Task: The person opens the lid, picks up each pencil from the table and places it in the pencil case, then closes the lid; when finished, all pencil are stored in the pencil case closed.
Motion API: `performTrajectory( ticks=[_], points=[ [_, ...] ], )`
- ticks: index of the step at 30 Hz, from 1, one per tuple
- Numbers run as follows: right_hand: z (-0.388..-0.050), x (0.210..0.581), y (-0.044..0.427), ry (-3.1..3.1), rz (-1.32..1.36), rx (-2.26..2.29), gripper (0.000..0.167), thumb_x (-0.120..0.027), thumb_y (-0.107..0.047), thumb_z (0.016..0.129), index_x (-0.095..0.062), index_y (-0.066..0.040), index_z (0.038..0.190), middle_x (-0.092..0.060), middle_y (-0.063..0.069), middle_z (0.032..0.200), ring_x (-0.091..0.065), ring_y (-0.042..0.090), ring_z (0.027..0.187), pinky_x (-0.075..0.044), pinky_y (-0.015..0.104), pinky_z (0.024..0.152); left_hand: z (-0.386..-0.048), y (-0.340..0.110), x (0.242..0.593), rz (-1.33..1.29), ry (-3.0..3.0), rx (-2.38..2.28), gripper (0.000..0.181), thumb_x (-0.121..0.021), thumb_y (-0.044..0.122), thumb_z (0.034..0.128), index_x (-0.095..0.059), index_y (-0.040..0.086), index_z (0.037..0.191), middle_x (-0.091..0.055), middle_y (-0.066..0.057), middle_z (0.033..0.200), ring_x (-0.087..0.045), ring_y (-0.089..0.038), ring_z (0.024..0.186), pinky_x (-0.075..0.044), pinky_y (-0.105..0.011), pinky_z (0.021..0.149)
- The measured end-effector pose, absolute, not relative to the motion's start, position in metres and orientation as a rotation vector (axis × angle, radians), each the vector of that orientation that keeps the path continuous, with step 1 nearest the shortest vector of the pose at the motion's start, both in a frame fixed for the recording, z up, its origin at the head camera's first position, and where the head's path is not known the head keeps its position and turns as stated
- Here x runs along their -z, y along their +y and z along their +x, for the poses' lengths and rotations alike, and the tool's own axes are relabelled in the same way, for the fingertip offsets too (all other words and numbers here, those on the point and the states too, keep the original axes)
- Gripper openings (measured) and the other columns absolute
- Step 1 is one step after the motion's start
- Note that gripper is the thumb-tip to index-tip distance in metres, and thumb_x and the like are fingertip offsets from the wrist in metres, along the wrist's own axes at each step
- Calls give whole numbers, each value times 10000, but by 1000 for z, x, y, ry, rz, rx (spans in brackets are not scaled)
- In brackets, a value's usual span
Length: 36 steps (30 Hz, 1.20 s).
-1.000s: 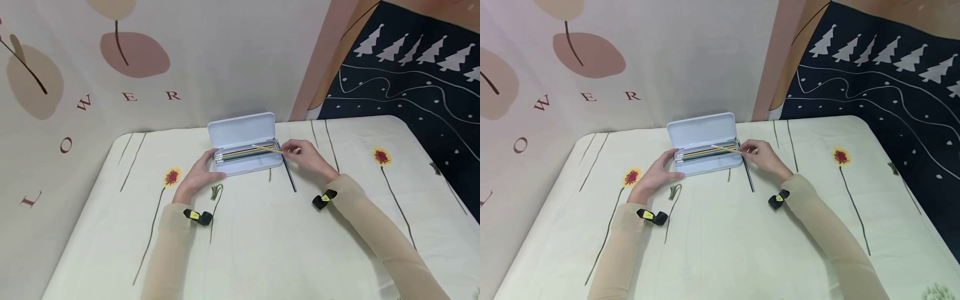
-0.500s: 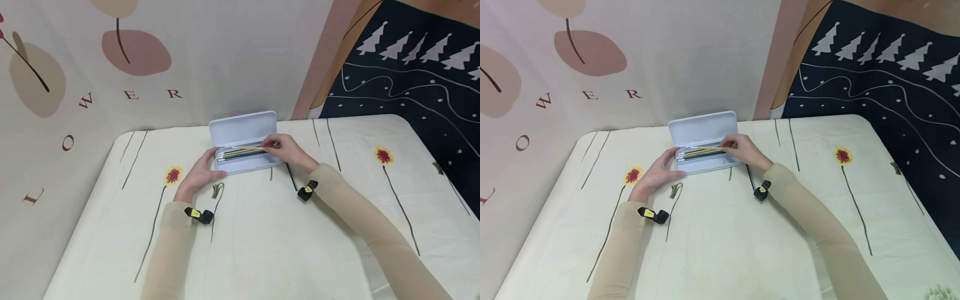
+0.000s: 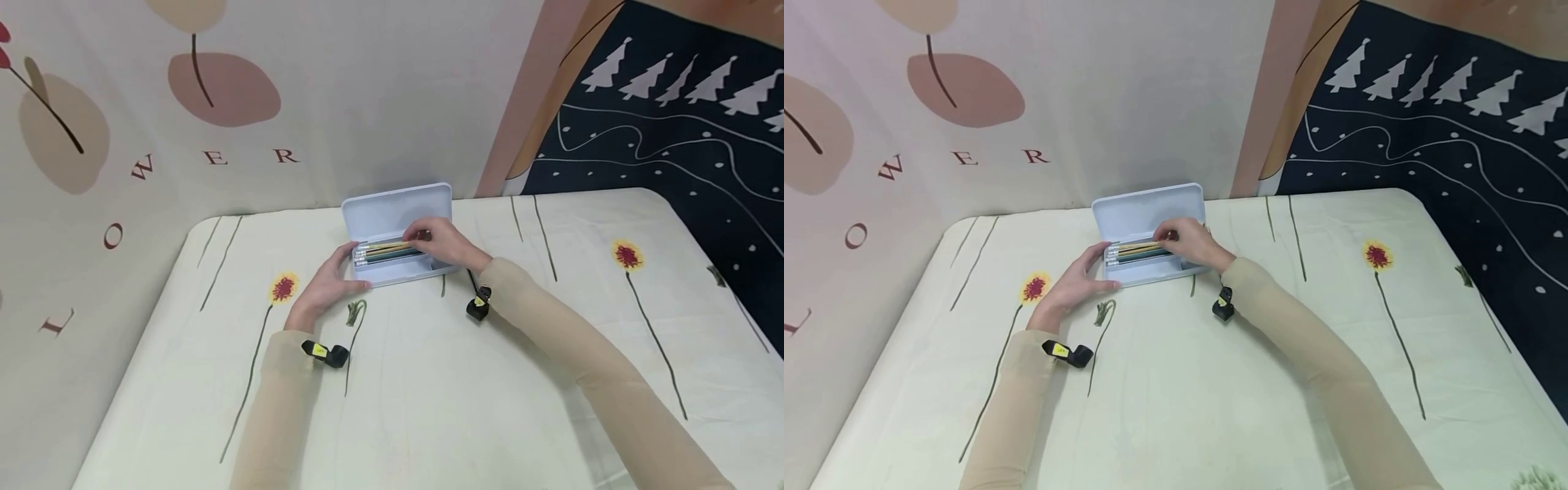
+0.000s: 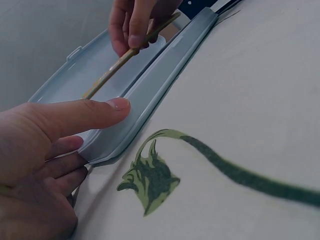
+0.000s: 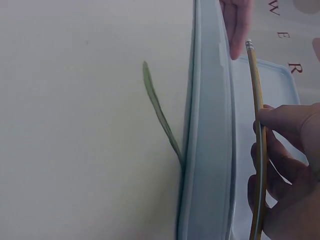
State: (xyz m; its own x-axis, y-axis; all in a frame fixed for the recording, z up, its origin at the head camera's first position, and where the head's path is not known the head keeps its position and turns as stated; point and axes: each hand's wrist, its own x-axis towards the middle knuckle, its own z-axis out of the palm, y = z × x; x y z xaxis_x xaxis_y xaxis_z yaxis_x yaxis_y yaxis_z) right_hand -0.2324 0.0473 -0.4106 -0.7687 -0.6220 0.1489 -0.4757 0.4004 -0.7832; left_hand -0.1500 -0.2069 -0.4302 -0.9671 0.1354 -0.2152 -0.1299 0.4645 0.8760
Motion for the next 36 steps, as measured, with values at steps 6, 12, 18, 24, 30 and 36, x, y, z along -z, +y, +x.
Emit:
performTrajectory(
  ticks=[6, 12, 18, 24, 30, 36],
  points=[
    [-236, 415, 37, 2518, -954, 1220, 128, -642, 35, 875, -721, 20, 975, -684, 111, 958, -596, 221, 893, -487, 322, 794, -150, -207, 433, 5, 2450, -1513, 922, -795, 103, 752, -291, 172, 1520, -242, -71, 1574, -115, -269, 1448, -25, -500, 1156],
    [-239, 419, 34, 2509, -950, 1207, 137, -630, 42, 879, -732, 4, 962, -696, 101, 959, -609, 220, 923, -492, 322, 834, -151, -207, 432, 6, 2461, -1500, 923, -800, 123, 752, -292, 185, 1521, -246, -67, 1574, -123, -265, 1447, -36, -500, 1156],
    [-238, 420, 33, 2547, -950, 1165, 140, -643, 22, 881, -745, -9, 972, -703, 93, 968, -603, 212, 910, -487, 319, 808, -152, -206, 432, 4, 2472, -1481, 919, -800, 135, 757, -292, 191, 1522, -240, -59, 1577, -122, -260, 1448, -46, -503, 1156],
    [-236, 419, 35, 2551, -963, 1109, 165, -634, 17, 887, -749, -10, 1004, -709, 100, 1009, -606, 214, 940, -491, 313, 817, -152, -206, 432, -13, 2460, -1489, 927, -804, 132, 755, -288, 193, 1523, -235, -58, 1578, -111, -263, 1450, -28, -507, 1155],
    [-236, 415, 45, 2515, -923, 1237, 185, -617, 43, 880, -722, 43, 1032, -696, 149, 1023, -619, 251, 967, -497, 348, 870, -150, -207, 433, -11, 2458, -1500, 935, -802, 110, 747, -285, 172, 1524, -239, -69, 1576, -105, -273, 1450, -14, -514, 1152],
    [-233, 412, 67, 2539, -861, 1286, 178, -620, 23, 893, -715, 44, 1043, -690, 162, 1022, -618, 250, 943, -504, 371, 856, -151, -206, 432, -3, 2472, -1482, 933, -800, 112, 749, -285, 168, 1524, -236, -68, 1577, -99, -276, 1452, -21, -519, 1152]
  ],
)
